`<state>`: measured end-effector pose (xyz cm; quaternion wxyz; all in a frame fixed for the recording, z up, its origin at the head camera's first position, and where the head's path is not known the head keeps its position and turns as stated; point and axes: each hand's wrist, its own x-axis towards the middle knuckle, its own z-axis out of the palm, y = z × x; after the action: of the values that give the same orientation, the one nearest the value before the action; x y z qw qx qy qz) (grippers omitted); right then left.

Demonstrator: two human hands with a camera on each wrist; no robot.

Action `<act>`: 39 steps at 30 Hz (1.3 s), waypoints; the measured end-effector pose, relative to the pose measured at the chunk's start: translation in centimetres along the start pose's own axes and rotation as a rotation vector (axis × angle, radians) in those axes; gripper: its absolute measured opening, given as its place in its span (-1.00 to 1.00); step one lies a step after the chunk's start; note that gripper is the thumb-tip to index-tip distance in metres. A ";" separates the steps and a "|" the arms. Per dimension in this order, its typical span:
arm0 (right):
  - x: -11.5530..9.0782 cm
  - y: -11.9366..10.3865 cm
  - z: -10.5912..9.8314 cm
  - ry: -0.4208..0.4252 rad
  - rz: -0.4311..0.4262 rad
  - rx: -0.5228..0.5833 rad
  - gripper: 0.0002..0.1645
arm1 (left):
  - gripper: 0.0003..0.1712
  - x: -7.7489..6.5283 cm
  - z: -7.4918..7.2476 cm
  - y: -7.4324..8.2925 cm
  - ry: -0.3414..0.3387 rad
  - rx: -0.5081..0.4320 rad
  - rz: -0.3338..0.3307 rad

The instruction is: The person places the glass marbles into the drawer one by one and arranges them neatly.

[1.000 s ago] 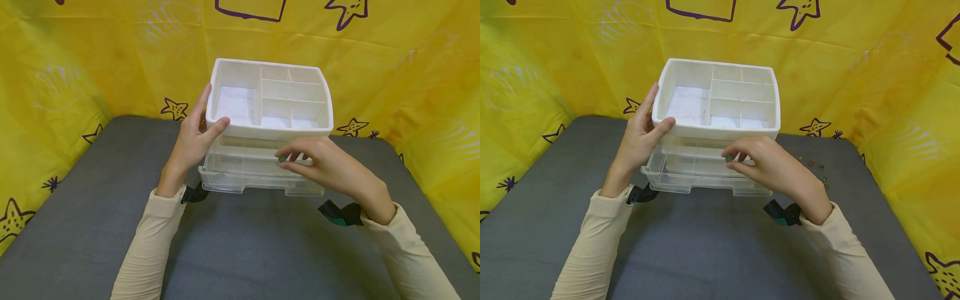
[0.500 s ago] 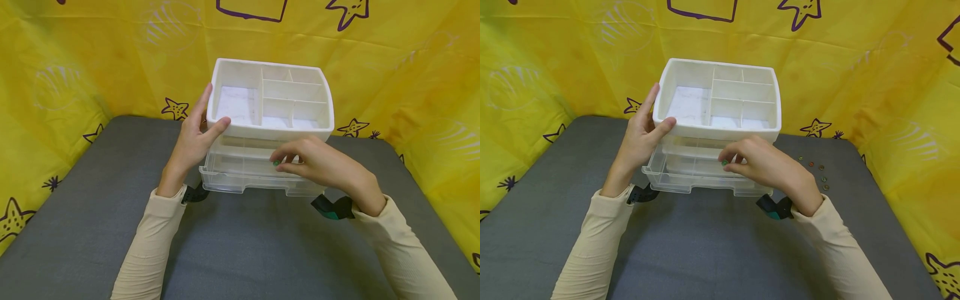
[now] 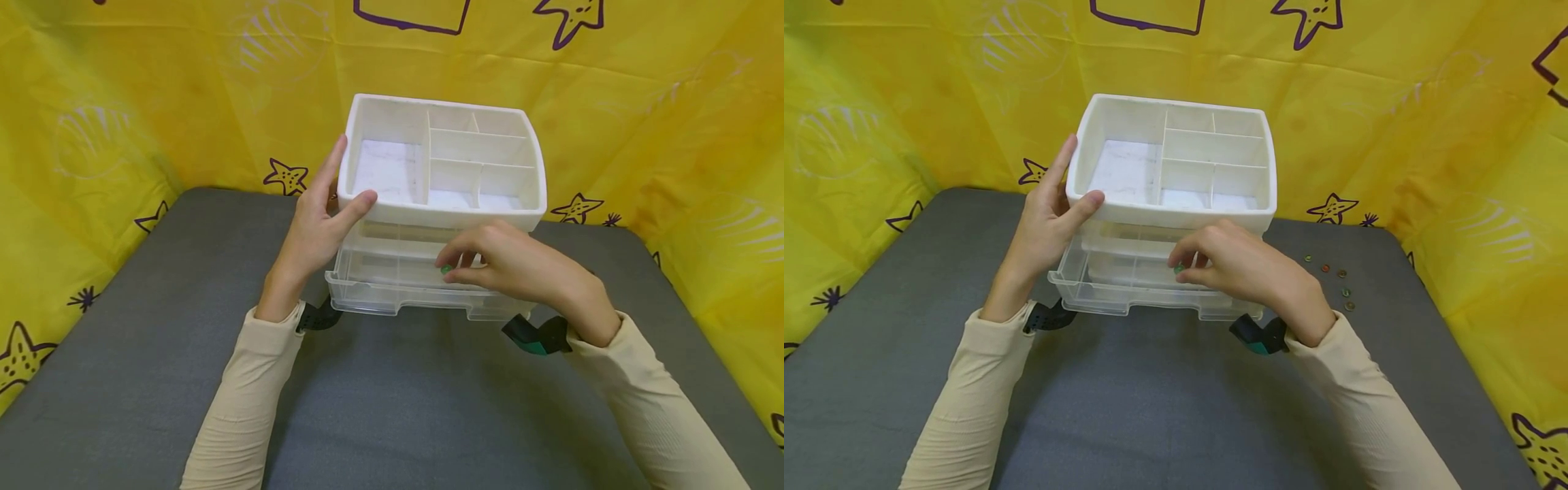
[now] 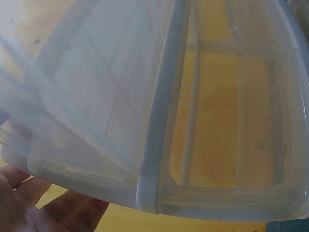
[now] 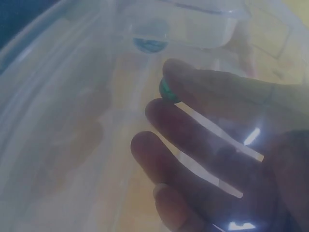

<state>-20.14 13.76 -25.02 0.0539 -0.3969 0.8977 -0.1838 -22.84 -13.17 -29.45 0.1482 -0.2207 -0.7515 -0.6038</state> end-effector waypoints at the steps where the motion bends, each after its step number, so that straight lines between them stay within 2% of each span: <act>1: 0.1 0.0 0.0 -0.002 -0.002 0.001 -0.83 | -0.12 0.0 0.0 0.0 0.000 0.002 0.000; 10: 0.5 0.2 0.1 -0.022 -0.022 0.016 -0.81 | -0.12 0.0 0.0 0.1 0.001 0.005 -0.009; 22: 0.6 0.3 0.1 -0.052 -0.005 0.024 -0.79 | -0.12 0.0 0.0 0.1 -0.003 0.002 -0.008; 34: -0.6 0.0 -0.6 -0.002 -0.021 0.006 -0.80 | -0.12 0.0 0.0 0.1 0.002 0.008 -0.014; 39: -1.7 0.2 -1.2 0.031 0.005 0.024 -0.78 | -0.12 0.0 0.0 0.1 0.002 0.007 -0.015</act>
<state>-19.39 15.49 -24.03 0.0454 -0.3909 0.8972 -0.2006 -22.82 -13.20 -29.37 0.1454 -0.2141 -0.7550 -0.6025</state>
